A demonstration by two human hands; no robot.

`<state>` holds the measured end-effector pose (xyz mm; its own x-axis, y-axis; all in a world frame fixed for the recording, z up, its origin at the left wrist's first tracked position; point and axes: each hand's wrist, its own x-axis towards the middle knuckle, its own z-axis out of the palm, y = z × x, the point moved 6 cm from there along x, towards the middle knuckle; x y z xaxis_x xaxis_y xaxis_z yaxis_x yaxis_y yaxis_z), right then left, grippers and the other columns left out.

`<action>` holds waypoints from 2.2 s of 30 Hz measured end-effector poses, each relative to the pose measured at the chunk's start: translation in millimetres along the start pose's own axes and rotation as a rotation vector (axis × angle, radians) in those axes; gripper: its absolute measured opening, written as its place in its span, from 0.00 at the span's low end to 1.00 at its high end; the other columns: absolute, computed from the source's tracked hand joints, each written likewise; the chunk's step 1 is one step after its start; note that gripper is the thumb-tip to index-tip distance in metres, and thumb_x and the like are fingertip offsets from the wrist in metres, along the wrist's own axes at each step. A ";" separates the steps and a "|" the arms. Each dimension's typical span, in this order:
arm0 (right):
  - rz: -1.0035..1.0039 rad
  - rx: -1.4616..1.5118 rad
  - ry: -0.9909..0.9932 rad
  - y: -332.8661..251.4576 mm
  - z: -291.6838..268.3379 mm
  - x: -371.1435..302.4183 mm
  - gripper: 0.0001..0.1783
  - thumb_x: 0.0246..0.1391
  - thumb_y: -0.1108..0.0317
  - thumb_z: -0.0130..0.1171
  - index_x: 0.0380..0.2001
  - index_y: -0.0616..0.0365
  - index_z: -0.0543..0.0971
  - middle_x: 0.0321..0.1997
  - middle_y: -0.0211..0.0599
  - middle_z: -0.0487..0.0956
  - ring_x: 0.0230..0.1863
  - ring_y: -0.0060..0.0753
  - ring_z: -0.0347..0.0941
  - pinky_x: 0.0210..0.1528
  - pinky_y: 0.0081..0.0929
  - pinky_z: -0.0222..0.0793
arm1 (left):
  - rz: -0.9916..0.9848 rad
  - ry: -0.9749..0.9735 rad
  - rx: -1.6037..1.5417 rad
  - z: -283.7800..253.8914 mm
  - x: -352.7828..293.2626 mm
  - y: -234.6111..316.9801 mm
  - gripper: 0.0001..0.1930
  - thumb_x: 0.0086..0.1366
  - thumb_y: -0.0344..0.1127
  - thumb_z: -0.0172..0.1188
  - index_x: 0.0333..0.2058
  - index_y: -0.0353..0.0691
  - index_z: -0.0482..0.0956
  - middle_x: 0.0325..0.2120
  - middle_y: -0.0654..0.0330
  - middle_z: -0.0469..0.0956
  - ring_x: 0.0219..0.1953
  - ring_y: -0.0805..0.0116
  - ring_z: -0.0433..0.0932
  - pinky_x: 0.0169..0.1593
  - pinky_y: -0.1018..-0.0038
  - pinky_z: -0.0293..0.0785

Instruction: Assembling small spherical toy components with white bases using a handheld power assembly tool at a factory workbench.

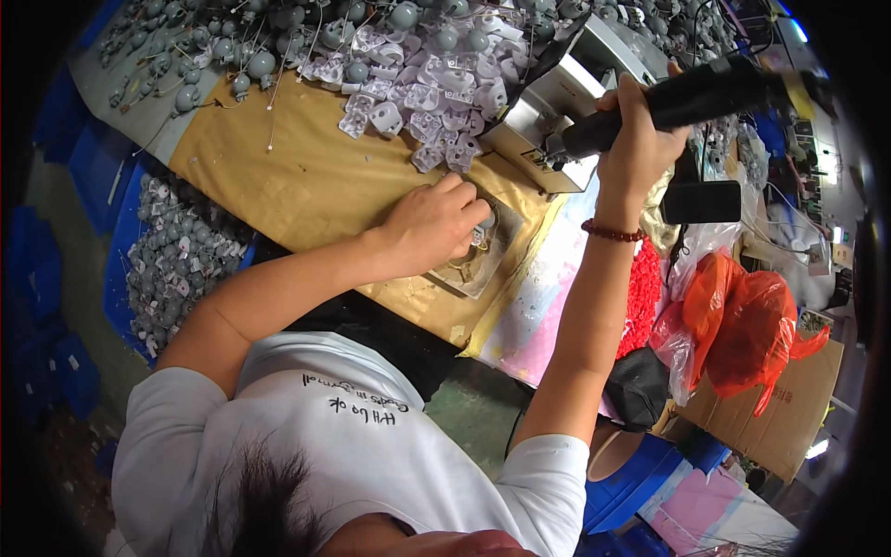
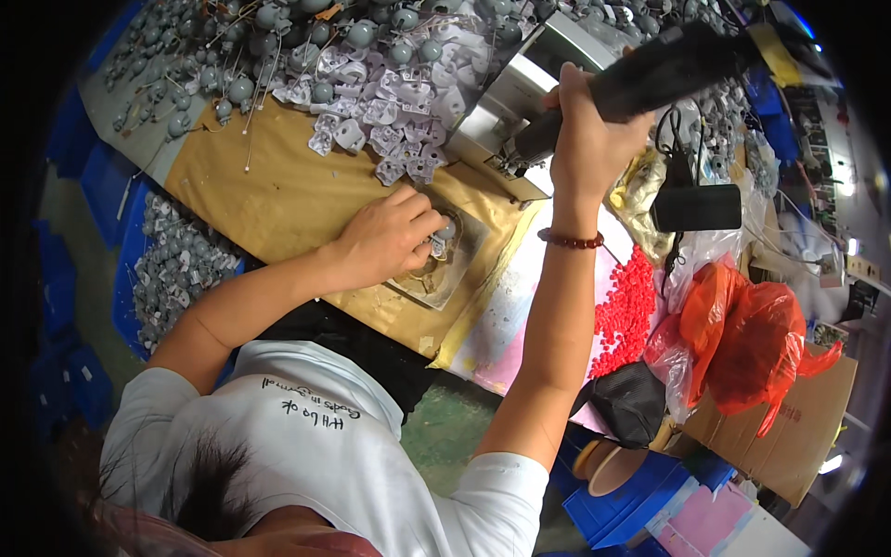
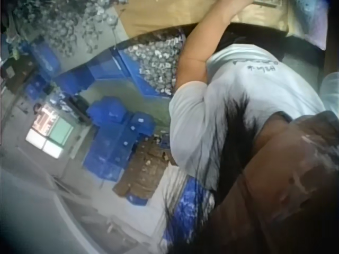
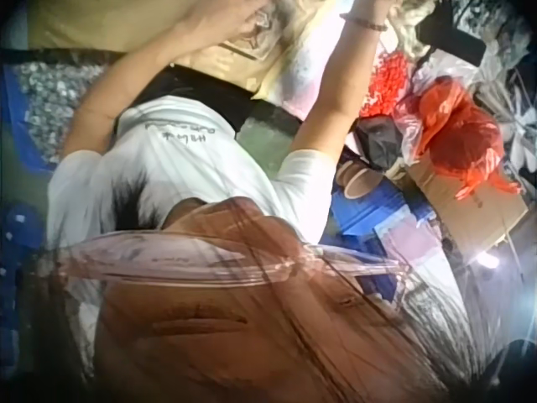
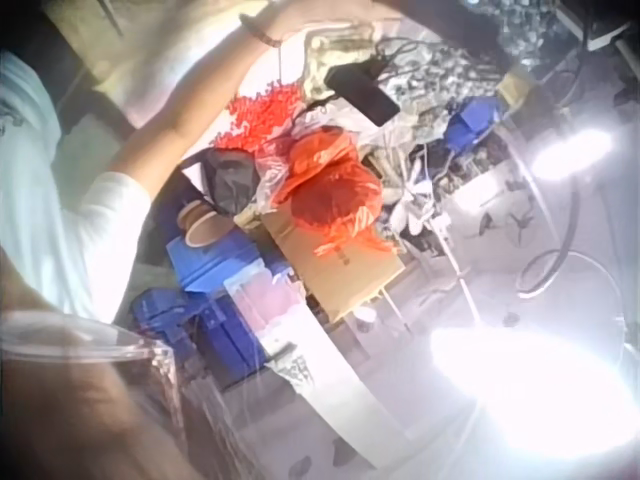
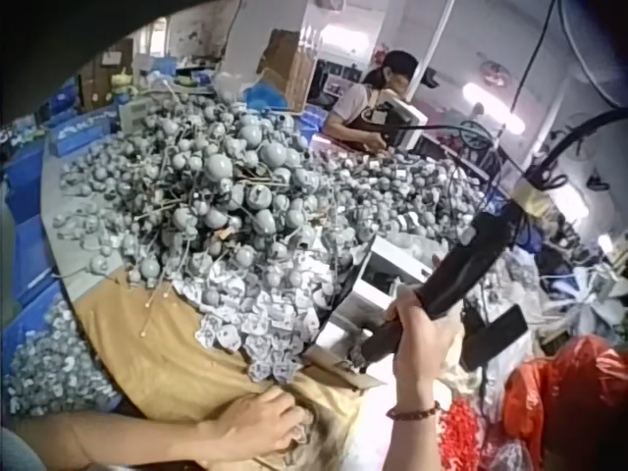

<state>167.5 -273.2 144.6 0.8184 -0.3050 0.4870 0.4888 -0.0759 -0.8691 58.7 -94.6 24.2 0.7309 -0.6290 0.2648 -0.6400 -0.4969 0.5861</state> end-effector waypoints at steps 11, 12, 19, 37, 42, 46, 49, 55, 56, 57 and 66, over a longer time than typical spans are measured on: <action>0.203 0.179 -0.120 -24.7 17.3 -104.1 0.43 0.49 0.87 0.59 0.66 0.71 0.51 0.26 0.36 0.79 0.25 0.26 0.76 0.33 0.24 0.75 | 0.017 0.095 -0.018 -6.1 -1.9 -2.0 0.14 0.48 0.31 0.65 0.36 0.39 0.77 0.33 0.58 0.73 0.42 0.56 0.72 0.42 0.63 0.74; 0.199 0.166 -0.122 -24.8 16.7 -108.6 0.43 0.48 0.88 0.58 0.66 0.71 0.51 0.26 0.36 0.79 0.26 0.26 0.76 0.33 0.24 0.75 | 0.016 0.119 -0.012 -6.6 -1.5 -1.5 0.13 0.47 0.31 0.65 0.34 0.40 0.78 0.32 0.59 0.73 0.42 0.57 0.73 0.40 0.65 0.75; 0.156 0.142 -0.109 -24.5 17.3 -119.4 0.41 0.48 0.88 0.59 0.64 0.70 0.53 0.26 0.35 0.78 0.27 0.24 0.75 0.35 0.22 0.74 | 0.006 0.134 -0.013 -2.5 -1.4 -3.4 0.13 0.47 0.30 0.64 0.34 0.41 0.77 0.33 0.59 0.73 0.42 0.57 0.73 0.40 0.65 0.75; -0.041 0.087 -0.264 -16.4 12.2 -151.7 0.35 0.49 0.83 0.61 0.58 0.61 0.59 0.31 0.36 0.76 0.28 0.23 0.71 0.35 0.21 0.68 | 0.037 0.129 -0.081 -4.6 -0.1 -4.0 0.16 0.45 0.28 0.66 0.35 0.41 0.73 0.34 0.58 0.71 0.42 0.55 0.72 0.40 0.62 0.74; 0.082 0.152 -0.215 -15.3 11.9 -145.6 0.34 0.47 0.84 0.61 0.57 0.62 0.59 0.33 0.37 0.77 0.29 0.26 0.74 0.32 0.21 0.70 | 0.003 0.080 -0.091 -3.7 -0.5 -6.2 0.16 0.47 0.29 0.66 0.36 0.40 0.74 0.35 0.56 0.72 0.45 0.54 0.71 0.45 0.62 0.73; 0.242 0.173 0.052 -8.1 -22.0 -119.9 0.35 0.55 0.79 0.60 0.63 0.64 0.57 0.26 0.36 0.78 0.25 0.26 0.75 0.33 0.24 0.73 | -0.040 0.088 -0.089 -4.7 -5.3 -6.3 0.16 0.51 0.30 0.66 0.40 0.39 0.76 0.40 0.55 0.74 0.51 0.54 0.69 0.53 0.62 0.71; 0.388 -0.025 0.246 48.6 -115.1 -104.2 0.26 0.58 0.73 0.61 0.58 0.67 0.65 0.32 0.36 0.78 0.29 0.26 0.76 0.36 0.23 0.74 | -0.033 0.091 -0.113 -2.3 -7.4 -4.5 0.18 0.54 0.30 0.66 0.45 0.38 0.77 0.45 0.55 0.76 0.57 0.53 0.69 0.57 0.62 0.69; 0.065 -0.708 0.085 35.7 -101.1 -152.9 0.20 0.58 0.73 0.62 0.54 0.61 0.75 0.45 0.37 0.78 0.49 0.36 0.73 0.52 0.29 0.69 | 0.015 0.121 -0.151 1.6 -19.2 -2.9 0.17 0.56 0.30 0.66 0.45 0.39 0.77 0.45 0.56 0.78 0.55 0.54 0.72 0.57 0.62 0.70; 0.075 -0.665 -0.054 33.4 -76.3 -164.0 0.16 0.57 0.73 0.63 0.49 0.61 0.77 0.43 0.37 0.79 0.47 0.35 0.73 0.51 0.29 0.69 | -0.005 0.106 -0.158 1.3 -19.8 -4.1 0.17 0.56 0.30 0.66 0.45 0.39 0.77 0.46 0.56 0.78 0.55 0.54 0.73 0.57 0.62 0.71; 0.089 -0.624 -0.189 29.1 -53.1 -176.4 0.12 0.56 0.74 0.64 0.44 0.61 0.80 0.42 0.37 0.79 0.46 0.35 0.73 0.50 0.29 0.68 | -0.006 0.114 -0.156 -0.8 -19.7 -3.1 0.18 0.55 0.30 0.67 0.45 0.40 0.76 0.45 0.57 0.78 0.53 0.55 0.74 0.56 0.62 0.72; 0.450 0.194 0.051 40.5 -5.0 -158.6 0.07 0.64 0.72 0.57 0.33 0.64 0.78 0.35 0.32 0.78 0.33 0.17 0.69 0.36 0.16 0.65 | -0.010 0.166 -0.292 -25.7 -36.6 2.1 0.17 0.60 0.37 0.65 0.46 0.40 0.73 0.41 0.55 0.75 0.46 0.53 0.76 0.50 0.61 0.73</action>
<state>55.9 -232.6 31.7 0.9477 -0.3139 0.0577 0.1413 0.2506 -0.9577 36.7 -57.3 35.4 0.7807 -0.5072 0.3650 -0.5552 -0.2949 0.7777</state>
